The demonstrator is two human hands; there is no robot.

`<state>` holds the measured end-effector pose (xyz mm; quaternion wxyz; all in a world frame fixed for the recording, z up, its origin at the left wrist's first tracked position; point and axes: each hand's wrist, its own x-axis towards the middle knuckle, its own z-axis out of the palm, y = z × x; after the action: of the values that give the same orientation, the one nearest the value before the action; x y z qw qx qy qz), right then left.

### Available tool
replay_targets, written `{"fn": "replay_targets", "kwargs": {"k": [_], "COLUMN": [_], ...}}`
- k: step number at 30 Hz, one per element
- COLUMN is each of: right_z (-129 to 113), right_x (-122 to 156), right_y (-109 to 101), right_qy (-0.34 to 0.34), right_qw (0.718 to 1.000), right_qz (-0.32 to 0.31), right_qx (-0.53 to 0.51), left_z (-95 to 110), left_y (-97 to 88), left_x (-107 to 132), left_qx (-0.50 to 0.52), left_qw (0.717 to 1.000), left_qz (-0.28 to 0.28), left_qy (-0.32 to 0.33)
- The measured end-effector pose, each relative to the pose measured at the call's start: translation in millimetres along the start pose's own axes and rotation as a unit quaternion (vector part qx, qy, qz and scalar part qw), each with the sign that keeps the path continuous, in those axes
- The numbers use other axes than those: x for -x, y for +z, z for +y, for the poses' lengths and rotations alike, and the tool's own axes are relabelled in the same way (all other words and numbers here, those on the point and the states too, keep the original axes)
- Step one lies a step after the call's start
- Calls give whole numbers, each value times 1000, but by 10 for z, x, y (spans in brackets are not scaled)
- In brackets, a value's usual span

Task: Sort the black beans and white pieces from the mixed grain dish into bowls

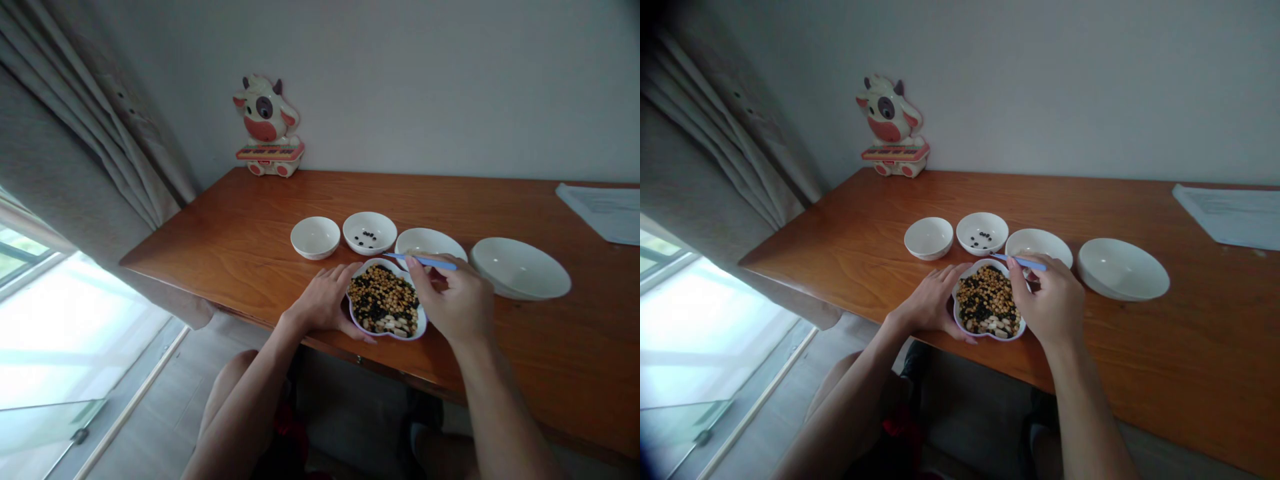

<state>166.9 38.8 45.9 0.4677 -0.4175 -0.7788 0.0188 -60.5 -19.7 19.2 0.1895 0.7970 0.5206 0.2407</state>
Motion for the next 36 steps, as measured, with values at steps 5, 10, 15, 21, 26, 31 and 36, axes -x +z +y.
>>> {"fn": "replay_targets", "kwargs": {"k": [5,10,15,21,26,31,36], "right_z": [-14,-39,-60,13,118,100,-1], "right_x": [-35,-52,-46,3,46,73,179], "right_y": [119,188,204,40,-164,-302,-356], "right_qy": [26,28,27,48,103,103,88], "right_qw": [998,997,998,996,981,967,952], "right_qz": [12,-5,-23,-63,-146,-197,-249], "right_qx": [47,72,59,-34,-81,-125,-156], "left_z": [-15,3,13,21,22,4,-2], "left_y": [17,2,-1,0,-5,9,12], "left_x": [4,-3,-3,-4,-3,1,6], "left_qx": [10,11,11,11,13,6,7], "left_qw": [1000,1000,1000,1000,1000,1000,1000], "left_qz": [8,5,13,10,5,11,4], "left_qy": [11,12,21,14,11,19,4]}}
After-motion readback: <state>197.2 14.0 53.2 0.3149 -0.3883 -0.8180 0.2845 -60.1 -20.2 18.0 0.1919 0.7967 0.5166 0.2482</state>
